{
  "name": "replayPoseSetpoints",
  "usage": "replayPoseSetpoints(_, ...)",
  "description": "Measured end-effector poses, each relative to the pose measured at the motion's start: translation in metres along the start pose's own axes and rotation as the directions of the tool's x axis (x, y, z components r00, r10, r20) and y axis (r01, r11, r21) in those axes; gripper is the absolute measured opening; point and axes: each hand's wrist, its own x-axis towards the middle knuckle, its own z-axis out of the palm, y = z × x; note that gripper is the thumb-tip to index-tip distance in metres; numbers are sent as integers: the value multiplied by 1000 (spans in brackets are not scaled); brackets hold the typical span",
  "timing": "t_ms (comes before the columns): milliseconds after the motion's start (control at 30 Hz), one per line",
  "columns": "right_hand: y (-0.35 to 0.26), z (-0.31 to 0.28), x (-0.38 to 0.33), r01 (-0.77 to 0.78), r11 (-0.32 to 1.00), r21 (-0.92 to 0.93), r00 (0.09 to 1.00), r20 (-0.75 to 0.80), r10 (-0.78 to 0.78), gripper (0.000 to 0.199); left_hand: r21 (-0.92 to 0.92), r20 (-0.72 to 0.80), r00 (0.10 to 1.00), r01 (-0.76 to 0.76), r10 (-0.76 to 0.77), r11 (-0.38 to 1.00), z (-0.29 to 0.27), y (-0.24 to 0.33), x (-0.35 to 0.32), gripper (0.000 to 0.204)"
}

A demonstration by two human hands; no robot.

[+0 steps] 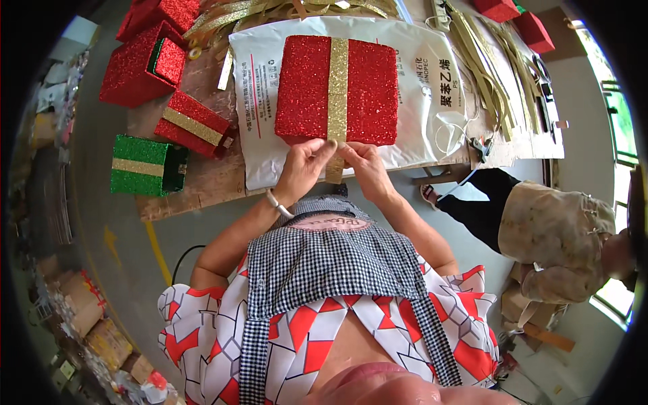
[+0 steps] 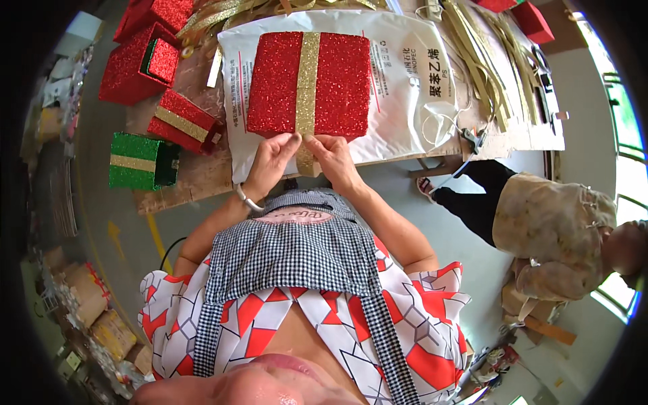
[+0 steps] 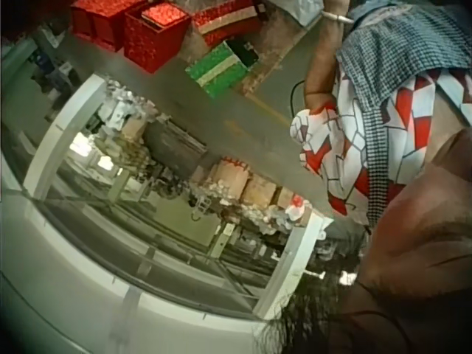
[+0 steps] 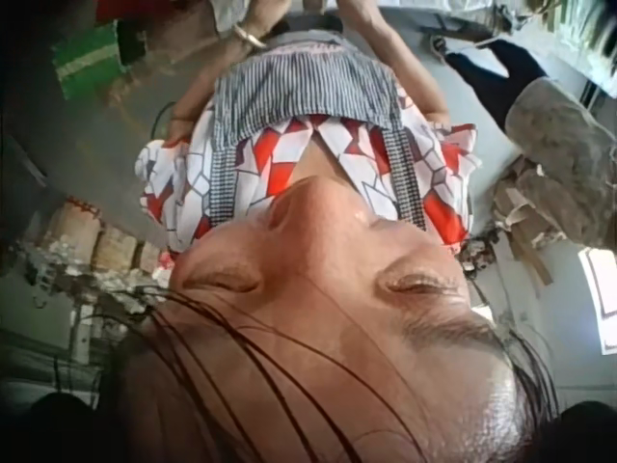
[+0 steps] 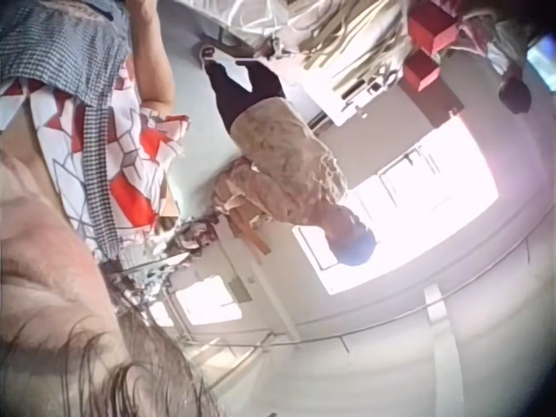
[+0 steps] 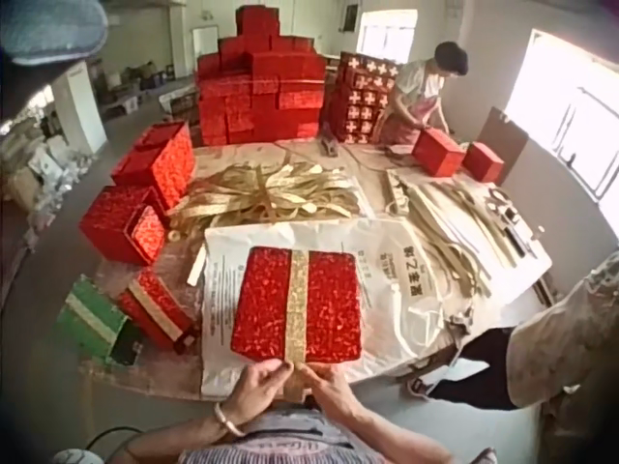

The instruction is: Applying glue to gold ribbons and attaching them to red glittery gift boxes to complete the product assembly.

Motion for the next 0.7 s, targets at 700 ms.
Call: replayPoseSetpoints(700,-92,-39,249,413,362,-835,862,230,-452,43,-39,-260,966,3,-13,999,-5,-7,7,24)
